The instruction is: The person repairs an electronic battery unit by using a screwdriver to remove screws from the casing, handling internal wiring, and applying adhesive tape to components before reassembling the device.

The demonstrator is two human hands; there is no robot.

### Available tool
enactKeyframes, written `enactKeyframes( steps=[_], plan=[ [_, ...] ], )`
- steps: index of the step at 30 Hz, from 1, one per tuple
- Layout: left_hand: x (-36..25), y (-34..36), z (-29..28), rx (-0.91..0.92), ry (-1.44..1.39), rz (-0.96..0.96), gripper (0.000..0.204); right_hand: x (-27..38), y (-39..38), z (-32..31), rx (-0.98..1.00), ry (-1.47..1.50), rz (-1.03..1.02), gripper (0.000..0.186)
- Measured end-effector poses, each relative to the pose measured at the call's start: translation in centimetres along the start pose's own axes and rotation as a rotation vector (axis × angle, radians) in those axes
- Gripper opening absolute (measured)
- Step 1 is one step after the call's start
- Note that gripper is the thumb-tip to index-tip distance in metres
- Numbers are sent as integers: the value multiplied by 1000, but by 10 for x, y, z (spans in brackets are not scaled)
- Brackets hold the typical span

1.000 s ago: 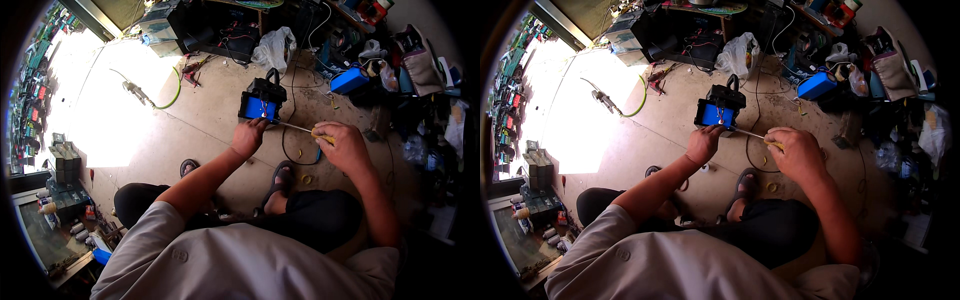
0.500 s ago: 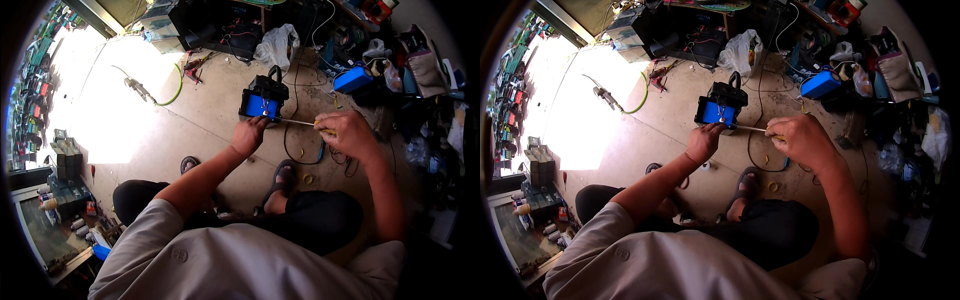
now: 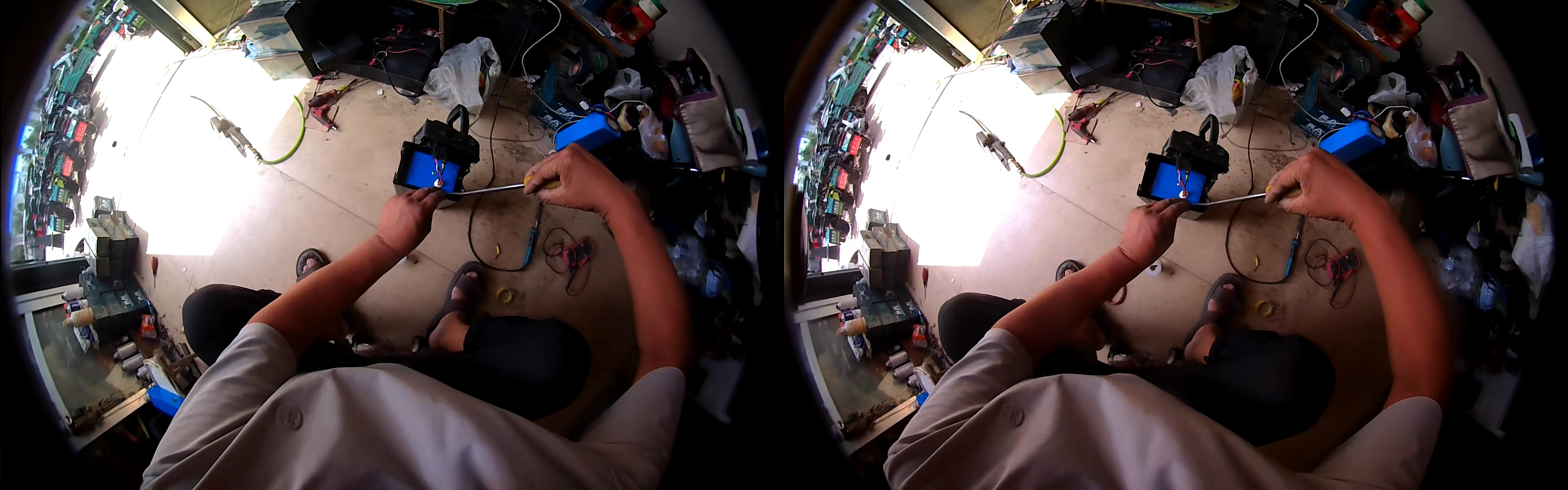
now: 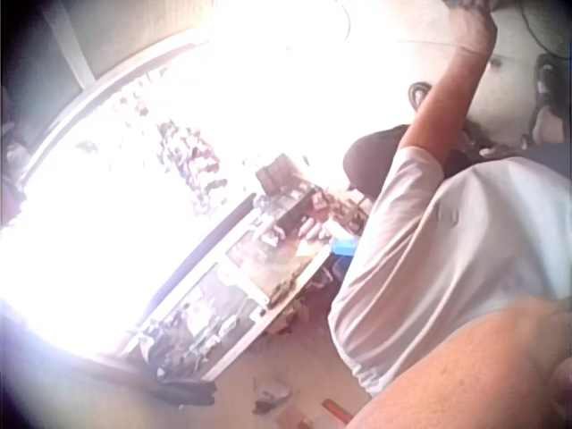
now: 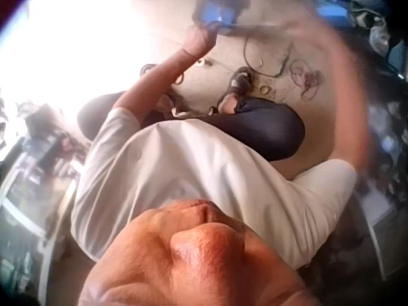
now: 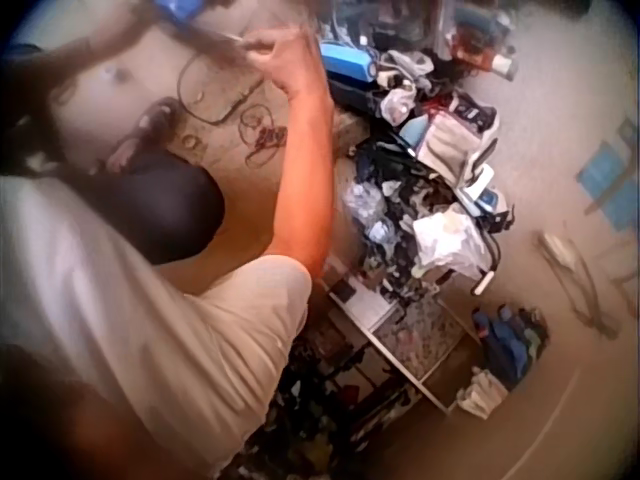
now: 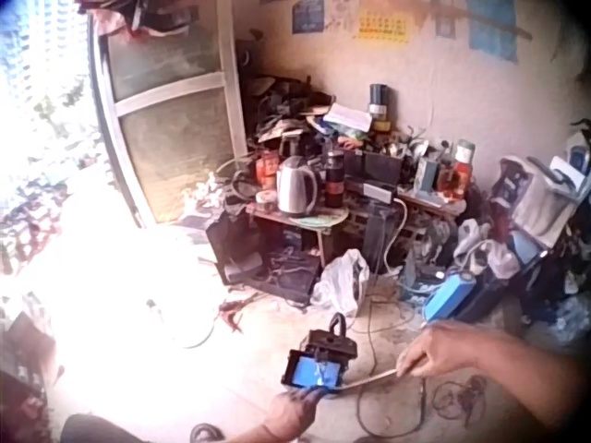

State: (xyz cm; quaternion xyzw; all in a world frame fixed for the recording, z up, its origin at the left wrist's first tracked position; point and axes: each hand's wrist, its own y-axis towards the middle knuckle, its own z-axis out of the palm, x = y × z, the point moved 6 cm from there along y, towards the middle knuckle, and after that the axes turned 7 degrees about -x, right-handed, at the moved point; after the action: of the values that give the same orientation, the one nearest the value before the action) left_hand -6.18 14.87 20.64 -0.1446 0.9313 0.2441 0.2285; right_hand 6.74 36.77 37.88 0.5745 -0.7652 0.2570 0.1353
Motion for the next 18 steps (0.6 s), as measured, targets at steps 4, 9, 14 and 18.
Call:
enactKeyframes(
  steps=[4,9,14,18],
  plan=[
    [-1,-2,3,37,2,-21,38,9,-23,-3,-47,46,28,29],
    [-2,-1,-1,-75,-25,7,30,17,-45,0,-178,-90,38,37],
    [-4,2,-3,-67,-14,7,30,40,-53,14,-272,-206,-87,32],
    [-5,2,-3,-73,-13,8,30,63,-49,16,-231,-313,-88,32]
  ],
)
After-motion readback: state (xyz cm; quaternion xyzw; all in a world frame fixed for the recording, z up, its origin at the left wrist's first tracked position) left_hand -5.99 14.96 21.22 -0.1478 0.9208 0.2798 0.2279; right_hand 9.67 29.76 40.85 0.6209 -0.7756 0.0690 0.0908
